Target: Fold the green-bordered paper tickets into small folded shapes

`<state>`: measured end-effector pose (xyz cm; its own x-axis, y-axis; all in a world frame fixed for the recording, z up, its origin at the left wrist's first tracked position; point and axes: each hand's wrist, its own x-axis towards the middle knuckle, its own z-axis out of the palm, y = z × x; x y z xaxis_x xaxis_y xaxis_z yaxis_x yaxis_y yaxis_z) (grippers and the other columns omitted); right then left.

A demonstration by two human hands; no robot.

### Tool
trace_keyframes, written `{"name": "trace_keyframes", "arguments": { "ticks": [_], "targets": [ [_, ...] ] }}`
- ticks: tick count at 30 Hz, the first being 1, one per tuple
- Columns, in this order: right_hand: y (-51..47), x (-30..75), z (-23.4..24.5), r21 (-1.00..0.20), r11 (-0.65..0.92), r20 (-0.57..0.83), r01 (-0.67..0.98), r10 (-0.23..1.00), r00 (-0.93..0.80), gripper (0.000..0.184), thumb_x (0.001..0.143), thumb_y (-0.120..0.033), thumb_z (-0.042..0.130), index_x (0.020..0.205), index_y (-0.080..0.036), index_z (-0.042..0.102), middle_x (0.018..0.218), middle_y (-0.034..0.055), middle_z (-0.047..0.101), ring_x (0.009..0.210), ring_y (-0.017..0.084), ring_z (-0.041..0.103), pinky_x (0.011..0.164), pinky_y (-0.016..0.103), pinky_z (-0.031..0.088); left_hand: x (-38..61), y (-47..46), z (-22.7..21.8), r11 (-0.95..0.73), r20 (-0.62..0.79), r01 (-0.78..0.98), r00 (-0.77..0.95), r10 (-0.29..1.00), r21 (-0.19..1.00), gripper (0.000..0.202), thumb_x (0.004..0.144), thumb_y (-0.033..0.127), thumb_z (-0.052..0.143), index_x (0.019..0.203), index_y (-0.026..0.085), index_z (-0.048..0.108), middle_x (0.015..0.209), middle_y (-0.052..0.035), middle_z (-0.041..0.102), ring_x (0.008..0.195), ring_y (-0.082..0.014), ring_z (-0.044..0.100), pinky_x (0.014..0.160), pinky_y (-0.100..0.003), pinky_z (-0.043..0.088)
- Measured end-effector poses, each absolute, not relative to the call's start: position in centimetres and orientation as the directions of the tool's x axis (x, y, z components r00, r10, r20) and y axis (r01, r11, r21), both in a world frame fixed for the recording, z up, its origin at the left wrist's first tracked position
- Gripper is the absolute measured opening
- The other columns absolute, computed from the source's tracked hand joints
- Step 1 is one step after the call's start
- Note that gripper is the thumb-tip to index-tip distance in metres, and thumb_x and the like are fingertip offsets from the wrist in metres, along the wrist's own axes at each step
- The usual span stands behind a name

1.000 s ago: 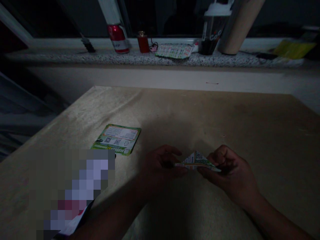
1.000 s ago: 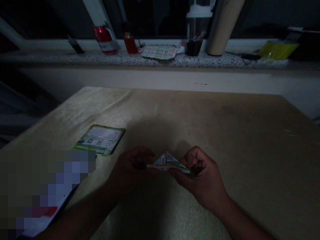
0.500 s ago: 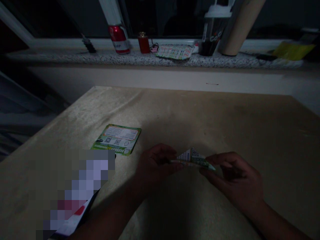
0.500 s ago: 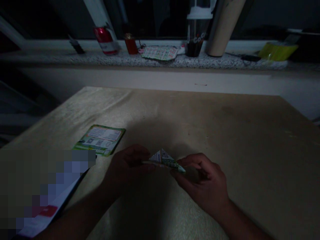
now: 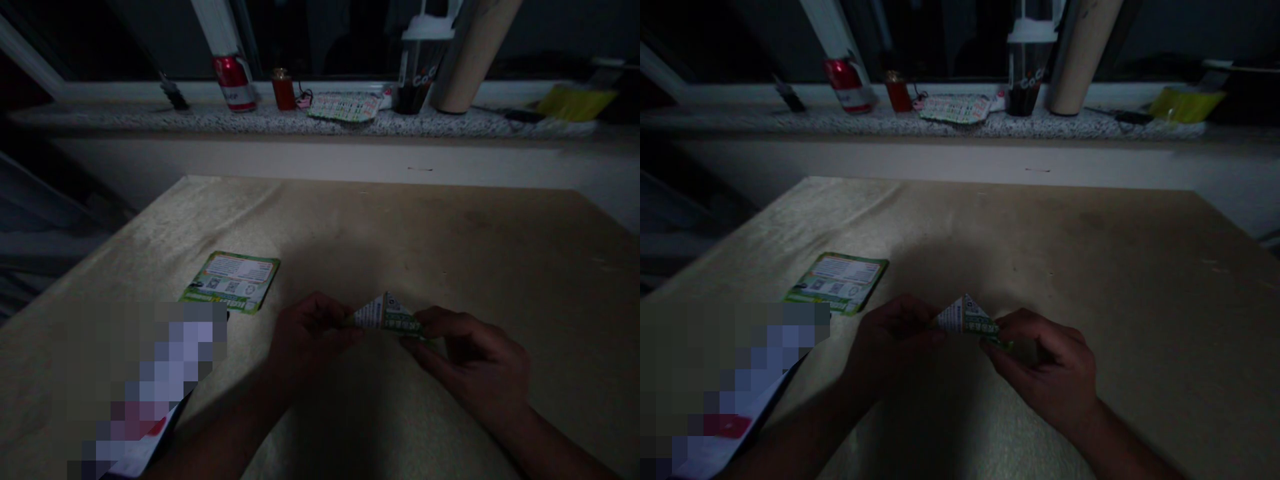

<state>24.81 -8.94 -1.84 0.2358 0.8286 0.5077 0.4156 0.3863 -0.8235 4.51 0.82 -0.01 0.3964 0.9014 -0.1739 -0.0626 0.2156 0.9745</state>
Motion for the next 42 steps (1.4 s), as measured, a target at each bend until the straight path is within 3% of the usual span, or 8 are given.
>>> {"name": "trace_keyframes", "arguments": {
  "ticks": [6,11,18,26,31,37,42],
  "targets": [
    [-9.0,24.8,-1.6,-0.785,0.412,0.548,0.462,0.81,0.208,0.03,0.074,-0.005,0.081,0.09,-0.028,0.07,0.086,-0.0006,0.077,0.077,0.018,0.075,0.067,0.03,0.063,4.3,0.5,0.2,0.091,-0.095,0.027,0.361,0.928,0.995,0.02,0.059,0.013,0.084,0.066,0.019,0.067,0.073,0.0005,0.074,0.068,-0.0146,0.07,0.068,-0.026,0.059],
    [-9.0,24.8,-1.3,-0.774,0.432,0.562,0.463,0.806,0.185,0.03,0.074,-0.007,0.082,0.091,-0.029,0.071,0.085,-0.0001,0.078,0.078,0.02,0.075,0.065,0.031,0.064,4.2,0.2,0.2,-0.066,0.016,0.122,0.372,0.928,0.99,0.011,0.069,0.014,0.08,0.073,0.024,0.076,0.073,0.0008,0.076,0.071,-0.0162,0.071,0.07,-0.027,0.058],
    [-9.0,24.6,-0.9,-0.765,0.38,0.552,0.519,0.803,0.226,0.022,0.074,-0.012,0.084,0.084,-0.029,0.074,0.083,-0.0003,0.08,0.07,0.019,0.076,0.061,0.029,0.065,4.1,0.1,0.4,-0.213,0.172,0.099,0.323,0.931,0.972,0.015,0.069,0.012,0.081,0.07,0.026,0.077,0.082,0.0012,0.078,0.076,-0.0155,0.071,0.073,-0.026,0.057],
    [-8.7,24.4,-0.2,-0.775,0.336,0.528,0.536,0.809,0.257,0.016,0.078,-0.011,0.079,0.081,-0.027,0.077,0.082,0.0007,0.08,0.07,0.019,0.077,0.06,0.027,0.065,4.1,-0.1,0.6,-0.253,0.208,0.125,0.296,0.932,0.959,0.017,0.069,0.012,0.082,0.071,0.029,0.079,0.079,0.0019,0.078,0.072,-0.016,0.072,0.071,-0.028,0.06],
    [-8.8,24.3,-0.5,-0.844,0.28,0.452,0.458,0.831,0.324,0.014,0.078,-0.012,0.079,0.077,-0.026,0.077,0.082,0.0007,0.08,0.069,0.017,0.076,0.061,0.024,0.063,4.1,0.0,0.6,-0.173,0.144,0.088,0.268,0.953,0.981,0.017,0.064,0.012,0.084,0.068,0.028,0.079,0.076,0.0013,0.079,0.07,-0.0167,0.073,0.069,-0.028,0.061],
    [-8.3,23.8,-0.4,-0.963,0.192,0.255,0.189,0.871,0.42,0.016,0.074,-0.011,0.081,0.067,-0.023,0.073,0.079,0.0006,0.08,0.065,0.013,0.074,0.057,0.017,0.06,4.6,0.1,0.8,0.098,-0.096,0.005,0.28,0.955,0.995,0.013,0.063,0.016,0.085,0.059,0.022,0.075,0.059,0.0016,0.074,0.055,-0.0129,0.068,0.051,-0.02,0.055],
    [-8.1,24.0,-0.3,-0.992,0.122,0.126,0.036,0.913,0.388,0.017,0.075,-0.014,0.082,0.064,-0.021,0.071,0.073,0.0007,0.079,0.063,0.011,0.073,0.055,0.014,0.057,4.6,0.3,0.8,0.202,-0.185,-0.029,0.292,0.939,0.979,0.017,0.061,0.015,0.086,0.056,0.02,0.07,0.057,0.0012,0.073,0.054,-0.0132,0.068,0.054,-0.021,0.056]
  ]
}}
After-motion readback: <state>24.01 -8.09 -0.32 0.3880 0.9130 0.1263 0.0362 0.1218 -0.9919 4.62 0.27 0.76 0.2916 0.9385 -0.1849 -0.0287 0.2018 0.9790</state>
